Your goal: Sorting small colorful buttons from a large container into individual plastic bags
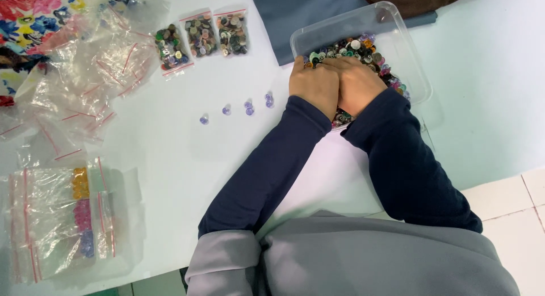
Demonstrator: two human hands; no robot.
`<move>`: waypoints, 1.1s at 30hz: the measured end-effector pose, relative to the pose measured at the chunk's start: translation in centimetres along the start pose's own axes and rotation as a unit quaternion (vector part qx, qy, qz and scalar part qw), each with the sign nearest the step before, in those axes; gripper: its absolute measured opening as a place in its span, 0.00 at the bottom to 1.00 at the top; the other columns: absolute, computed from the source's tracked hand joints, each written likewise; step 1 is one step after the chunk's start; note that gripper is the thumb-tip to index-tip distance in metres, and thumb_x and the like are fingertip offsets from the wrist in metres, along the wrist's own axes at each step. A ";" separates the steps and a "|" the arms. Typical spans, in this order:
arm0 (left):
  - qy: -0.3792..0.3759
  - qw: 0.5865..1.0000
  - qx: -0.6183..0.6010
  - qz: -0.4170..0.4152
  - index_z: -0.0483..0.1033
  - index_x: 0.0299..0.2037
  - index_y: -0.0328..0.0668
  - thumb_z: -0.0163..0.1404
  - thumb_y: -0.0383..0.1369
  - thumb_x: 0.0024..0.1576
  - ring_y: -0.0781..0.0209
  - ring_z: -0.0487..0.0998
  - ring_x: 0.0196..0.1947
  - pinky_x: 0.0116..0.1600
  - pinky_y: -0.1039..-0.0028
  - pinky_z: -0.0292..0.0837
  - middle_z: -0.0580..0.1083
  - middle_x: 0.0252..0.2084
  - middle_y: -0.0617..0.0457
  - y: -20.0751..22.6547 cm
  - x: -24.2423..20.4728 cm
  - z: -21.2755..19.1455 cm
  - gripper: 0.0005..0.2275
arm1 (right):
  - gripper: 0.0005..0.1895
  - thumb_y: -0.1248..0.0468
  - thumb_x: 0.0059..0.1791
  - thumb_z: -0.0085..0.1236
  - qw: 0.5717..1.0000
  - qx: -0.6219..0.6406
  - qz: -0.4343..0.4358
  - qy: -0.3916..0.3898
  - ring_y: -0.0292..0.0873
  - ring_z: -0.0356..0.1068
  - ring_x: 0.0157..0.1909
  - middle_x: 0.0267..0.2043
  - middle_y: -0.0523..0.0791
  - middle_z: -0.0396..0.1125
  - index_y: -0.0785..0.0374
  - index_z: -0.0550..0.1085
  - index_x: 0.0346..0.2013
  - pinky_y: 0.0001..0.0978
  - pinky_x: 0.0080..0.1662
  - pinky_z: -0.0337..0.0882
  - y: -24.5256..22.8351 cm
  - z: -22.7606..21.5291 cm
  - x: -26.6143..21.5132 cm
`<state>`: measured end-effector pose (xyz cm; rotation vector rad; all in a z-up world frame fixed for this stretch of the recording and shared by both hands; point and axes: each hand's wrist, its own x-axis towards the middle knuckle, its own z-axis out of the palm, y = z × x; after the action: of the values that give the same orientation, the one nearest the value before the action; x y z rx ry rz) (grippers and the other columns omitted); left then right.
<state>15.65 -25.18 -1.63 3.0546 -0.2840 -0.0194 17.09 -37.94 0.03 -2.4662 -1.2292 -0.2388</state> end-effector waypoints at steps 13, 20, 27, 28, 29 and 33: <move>0.032 0.999 -0.010 0.016 0.78 0.17 0.48 0.54 0.23 0.50 0.58 0.79 0.29 0.70 0.59 0.40 0.78 0.20 0.55 -0.7 -2.3 -3.5 0.10 | 0.11 0.63 0.46 0.58 0.987 -0.094 0.117 -0.059 0.57 0.72 0.44 0.42 0.48 0.73 0.60 0.78 0.42 0.48 0.41 0.75 1.3 -0.1 -0.7; 0.086 0.989 -0.104 0.064 0.73 0.30 0.49 0.44 0.21 0.44 0.48 0.78 0.24 0.60 0.62 0.58 0.75 0.20 0.56 -2.5 -0.8 -2.0 0.10 | 0.17 0.74 0.45 0.52 0.990 -0.034 0.128 0.038 0.59 0.67 0.44 0.41 0.51 0.71 0.62 0.77 0.47 0.52 0.43 0.71 -1.4 -2.9 0.2; 0.155 0.937 -0.274 0.153 0.73 0.39 0.49 0.54 0.20 0.44 0.53 0.79 0.30 0.48 0.64 0.66 0.76 0.27 0.59 -4.4 -1.3 -3.1 0.14 | 0.10 0.75 0.45 0.61 0.977 0.116 0.143 0.105 0.40 0.77 0.41 0.40 0.43 0.77 0.61 0.78 0.39 0.32 0.50 0.75 -1.6 -3.3 0.3; 0.155 0.937 -0.273 0.153 0.73 0.39 0.49 0.54 0.20 0.44 0.53 0.79 0.30 0.48 0.64 0.66 0.76 0.27 0.59 -4.4 -1.7 -3.8 0.14 | 0.10 0.75 0.45 0.61 0.977 0.117 0.142 0.105 0.40 0.77 0.41 0.40 0.43 0.77 0.61 0.78 0.39 0.32 0.50 0.75 -1.8 -3.6 0.4; 0.168 0.925 -0.298 0.164 0.74 0.37 0.48 0.56 0.20 0.46 0.54 0.78 0.31 0.48 0.63 0.69 0.75 0.30 0.57 -4.5 -2.1 -4.5 0.13 | 0.09 0.74 0.46 0.64 0.972 0.134 0.159 0.110 0.39 0.78 0.40 0.40 0.43 0.78 0.62 0.79 0.40 0.31 0.50 0.76 -2.1 -3.8 0.4; 0.190 0.894 -0.370 0.169 0.73 0.42 0.44 0.57 0.16 0.49 0.57 0.78 0.31 0.37 0.68 0.76 0.70 0.37 0.50 -4.3 -4.0 -6.4 0.15 | 0.10 0.73 0.45 0.67 0.961 0.161 0.188 0.122 0.38 0.79 0.41 0.38 0.43 0.78 0.62 0.78 0.39 0.28 0.49 0.76 -1.9 -3.7 0.2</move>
<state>12.67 -19.77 4.49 2.1581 -0.6064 0.3886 15.77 -38.19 3.97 -2.2459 -0.6249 -0.2111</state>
